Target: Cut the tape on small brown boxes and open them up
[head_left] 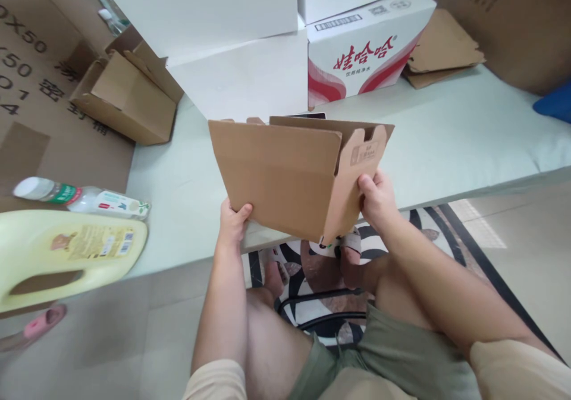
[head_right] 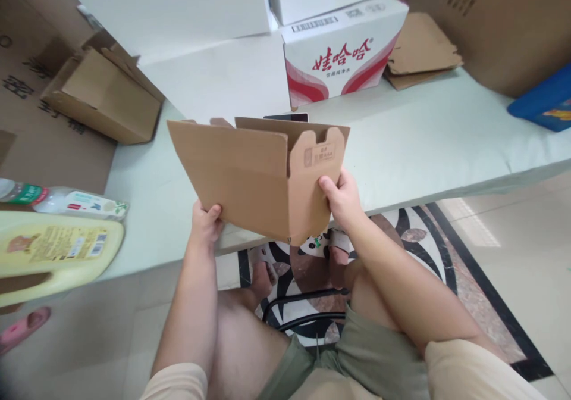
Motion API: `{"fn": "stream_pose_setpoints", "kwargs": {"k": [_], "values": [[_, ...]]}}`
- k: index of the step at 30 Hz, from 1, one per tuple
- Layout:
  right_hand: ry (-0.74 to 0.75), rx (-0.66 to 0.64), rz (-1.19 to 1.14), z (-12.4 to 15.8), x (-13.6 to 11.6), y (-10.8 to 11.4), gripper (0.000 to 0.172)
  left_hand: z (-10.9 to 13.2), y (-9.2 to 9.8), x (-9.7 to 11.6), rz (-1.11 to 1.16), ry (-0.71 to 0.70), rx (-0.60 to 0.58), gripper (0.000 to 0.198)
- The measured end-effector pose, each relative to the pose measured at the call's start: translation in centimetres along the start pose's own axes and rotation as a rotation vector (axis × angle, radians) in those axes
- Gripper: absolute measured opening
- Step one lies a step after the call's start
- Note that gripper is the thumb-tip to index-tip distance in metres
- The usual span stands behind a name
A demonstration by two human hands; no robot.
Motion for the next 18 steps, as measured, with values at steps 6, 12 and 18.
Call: {"fn": "stream_pose_setpoints", "kwargs": {"k": [6, 12, 18], "values": [[-0.14, 0.133, -0.033, -1.5, -0.2, 1.5, 0.054, 0.8, -0.6, -0.2, -0.026, 0.227, -0.018, 0.069], [-0.29, 0.113, -0.05, -1.6, 1.3, 1.3, 0.053, 0.6, -0.7, -0.3, 0.013, 0.27, -0.01, 0.068], [-0.382, 0.038, -0.033, -1.4, 1.5, 0.5, 0.048, -0.7, 1.3, -0.9, 0.148, 0.257, 0.095, 0.06]]}}
Point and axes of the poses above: each hand's wrist, its own z-axis away from the middle knuckle, its own y-axis out of the back of the hand, x = y × z, the point moved 7 cm from there along -z, towards the middle knuckle, and after that the axes turned 10 degrees about y, right-handed, at the moved point
